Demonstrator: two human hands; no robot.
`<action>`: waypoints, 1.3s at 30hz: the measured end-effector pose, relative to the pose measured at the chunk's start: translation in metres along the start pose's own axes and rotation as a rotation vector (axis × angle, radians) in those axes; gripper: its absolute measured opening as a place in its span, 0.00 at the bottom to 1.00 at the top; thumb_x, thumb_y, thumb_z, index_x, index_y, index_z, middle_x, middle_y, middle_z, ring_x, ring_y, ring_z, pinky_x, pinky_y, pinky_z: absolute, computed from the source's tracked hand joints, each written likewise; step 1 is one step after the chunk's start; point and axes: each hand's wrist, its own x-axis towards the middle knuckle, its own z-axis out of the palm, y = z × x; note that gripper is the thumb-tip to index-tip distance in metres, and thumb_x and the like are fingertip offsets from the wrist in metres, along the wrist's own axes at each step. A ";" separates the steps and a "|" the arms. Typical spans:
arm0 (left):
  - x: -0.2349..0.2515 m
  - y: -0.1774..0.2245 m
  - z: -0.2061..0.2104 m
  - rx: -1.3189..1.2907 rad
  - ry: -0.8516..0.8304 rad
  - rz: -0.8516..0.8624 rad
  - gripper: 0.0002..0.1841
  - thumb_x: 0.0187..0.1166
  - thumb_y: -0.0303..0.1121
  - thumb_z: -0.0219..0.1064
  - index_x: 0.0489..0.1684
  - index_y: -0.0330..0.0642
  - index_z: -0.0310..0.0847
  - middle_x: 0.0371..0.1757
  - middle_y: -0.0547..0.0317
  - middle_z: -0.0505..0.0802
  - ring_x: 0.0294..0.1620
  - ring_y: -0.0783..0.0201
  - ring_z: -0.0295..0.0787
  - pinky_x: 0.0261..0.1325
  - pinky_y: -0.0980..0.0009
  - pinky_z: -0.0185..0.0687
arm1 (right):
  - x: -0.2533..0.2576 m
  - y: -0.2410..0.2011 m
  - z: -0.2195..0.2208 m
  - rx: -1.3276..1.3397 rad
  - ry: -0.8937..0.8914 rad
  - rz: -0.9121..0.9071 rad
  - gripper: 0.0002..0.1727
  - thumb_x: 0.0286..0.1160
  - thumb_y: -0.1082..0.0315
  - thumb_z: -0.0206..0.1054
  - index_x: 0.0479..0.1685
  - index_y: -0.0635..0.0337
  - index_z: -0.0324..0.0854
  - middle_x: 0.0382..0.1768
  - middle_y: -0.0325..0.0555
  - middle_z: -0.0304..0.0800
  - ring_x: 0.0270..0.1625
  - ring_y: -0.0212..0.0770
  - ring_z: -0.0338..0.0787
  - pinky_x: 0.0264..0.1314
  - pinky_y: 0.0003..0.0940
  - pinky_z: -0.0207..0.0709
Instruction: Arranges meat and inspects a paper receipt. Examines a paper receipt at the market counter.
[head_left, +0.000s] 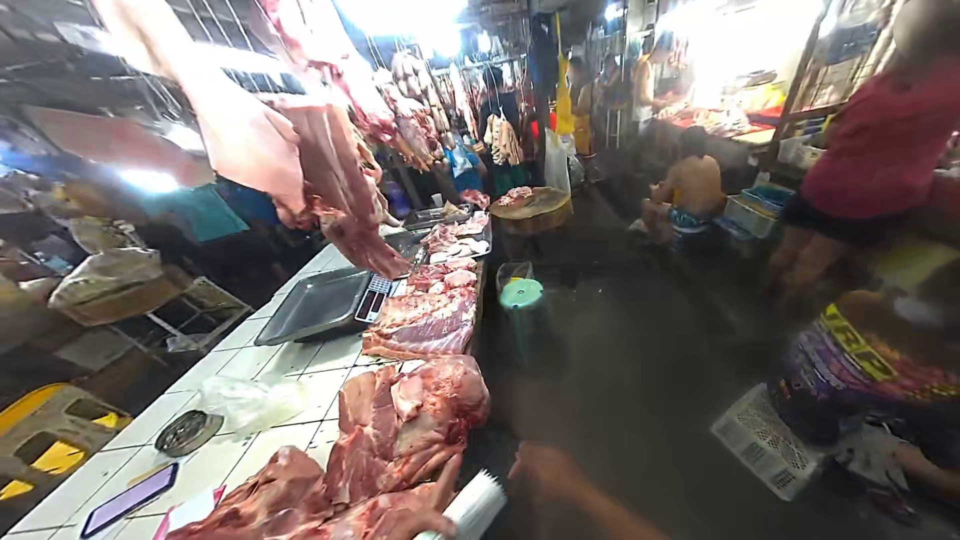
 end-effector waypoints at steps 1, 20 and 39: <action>0.023 -0.008 0.019 -0.096 -0.009 -0.006 0.18 0.76 0.57 0.68 0.44 0.56 0.95 0.89 0.48 0.71 0.93 0.46 0.57 0.90 0.50 0.61 | -0.002 -0.006 -0.014 0.111 -0.104 -0.014 0.43 0.94 0.39 0.30 0.66 0.65 0.85 0.66 0.52 0.90 0.72 0.43 0.85 0.81 0.48 0.73; 0.219 -0.152 0.149 -0.666 0.190 -0.549 0.34 0.92 0.60 0.33 0.75 0.47 0.76 0.59 0.45 0.93 0.59 0.52 0.92 0.63 0.50 0.88 | -0.043 0.013 -0.224 0.369 0.213 0.033 0.15 0.88 0.66 0.61 0.61 0.68 0.84 0.48 0.51 0.96 0.50 0.43 0.96 0.60 0.44 0.91; 0.490 -0.194 0.094 -0.882 0.448 -0.436 0.21 0.95 0.42 0.44 0.76 0.41 0.68 0.65 0.43 0.88 0.65 0.49 0.88 0.68 0.46 0.84 | 0.080 0.067 -0.290 0.390 0.402 0.523 0.34 0.93 0.42 0.45 0.69 0.65 0.79 0.61 0.53 0.91 0.63 0.47 0.90 0.69 0.47 0.82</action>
